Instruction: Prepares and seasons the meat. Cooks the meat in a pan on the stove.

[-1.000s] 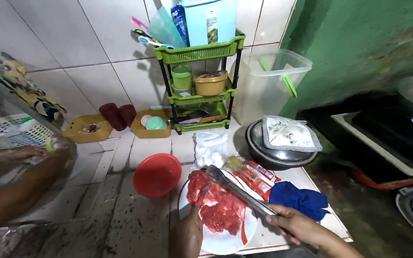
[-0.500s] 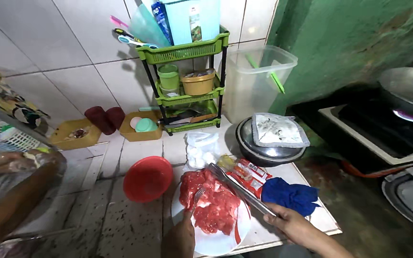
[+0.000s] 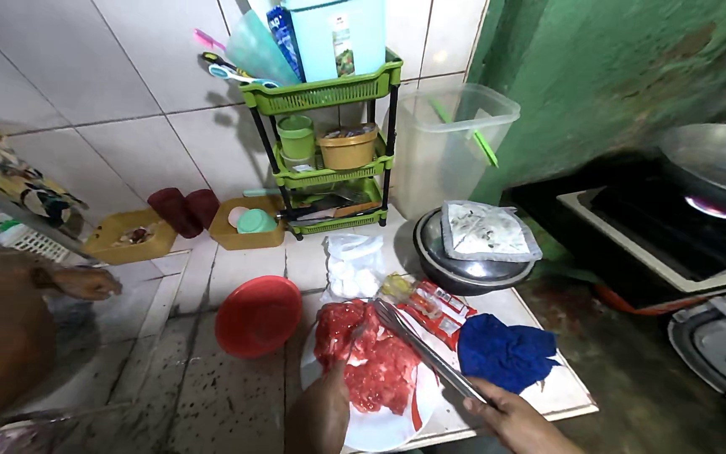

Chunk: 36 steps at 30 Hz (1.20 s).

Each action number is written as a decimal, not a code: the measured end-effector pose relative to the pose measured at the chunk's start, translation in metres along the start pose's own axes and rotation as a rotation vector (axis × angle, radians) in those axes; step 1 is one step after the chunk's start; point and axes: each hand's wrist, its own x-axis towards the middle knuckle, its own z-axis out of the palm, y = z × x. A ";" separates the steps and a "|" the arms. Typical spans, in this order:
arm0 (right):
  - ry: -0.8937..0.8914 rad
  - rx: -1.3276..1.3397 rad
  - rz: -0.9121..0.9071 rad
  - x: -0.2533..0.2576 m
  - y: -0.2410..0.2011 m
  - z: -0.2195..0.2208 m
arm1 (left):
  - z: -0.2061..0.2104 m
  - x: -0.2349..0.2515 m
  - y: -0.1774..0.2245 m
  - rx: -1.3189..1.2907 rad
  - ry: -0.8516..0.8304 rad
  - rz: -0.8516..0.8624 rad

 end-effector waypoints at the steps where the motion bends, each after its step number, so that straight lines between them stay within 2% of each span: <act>1: 0.001 0.009 -0.004 0.000 -0.001 0.000 | -0.006 0.006 0.005 0.058 -0.096 -0.037; 3: 0.010 0.028 -0.029 0.000 -0.003 0.000 | -0.015 0.010 0.009 0.110 -0.162 -0.057; 4: 0.016 0.020 -0.051 0.001 -0.003 0.001 | -0.016 0.008 0.007 0.101 -0.141 -0.044; 7: 0.007 -0.124 -0.080 0.008 -0.014 0.001 | -0.023 -0.001 0.002 0.118 -0.163 -0.056; 11: 0.043 -0.374 -0.033 0.020 -0.047 -0.002 | -0.022 -0.005 0.002 0.167 -0.228 -0.114; 15: 0.093 -0.421 -0.028 0.022 -0.057 -0.008 | -0.016 -0.010 0.004 0.158 -0.246 -0.145; 19: 0.151 -0.365 -0.035 0.003 -0.035 -0.019 | -0.011 -0.017 0.000 0.117 -0.194 -0.121; 24: 0.100 -0.354 -0.030 -0.034 -0.009 -0.018 | -0.019 -0.026 -0.001 0.070 -0.164 -0.093; 30: 0.166 -0.433 -0.070 -0.032 -0.010 0.003 | 0.009 -0.017 -0.005 0.005 0.171 0.089; 33: 0.167 -0.499 -0.022 -0.020 -0.016 0.003 | 0.014 -0.012 -0.003 0.039 0.143 0.069; 36: 0.130 -0.453 0.025 -0.016 -0.015 0.002 | 0.009 -0.014 0.000 0.063 0.057 -0.004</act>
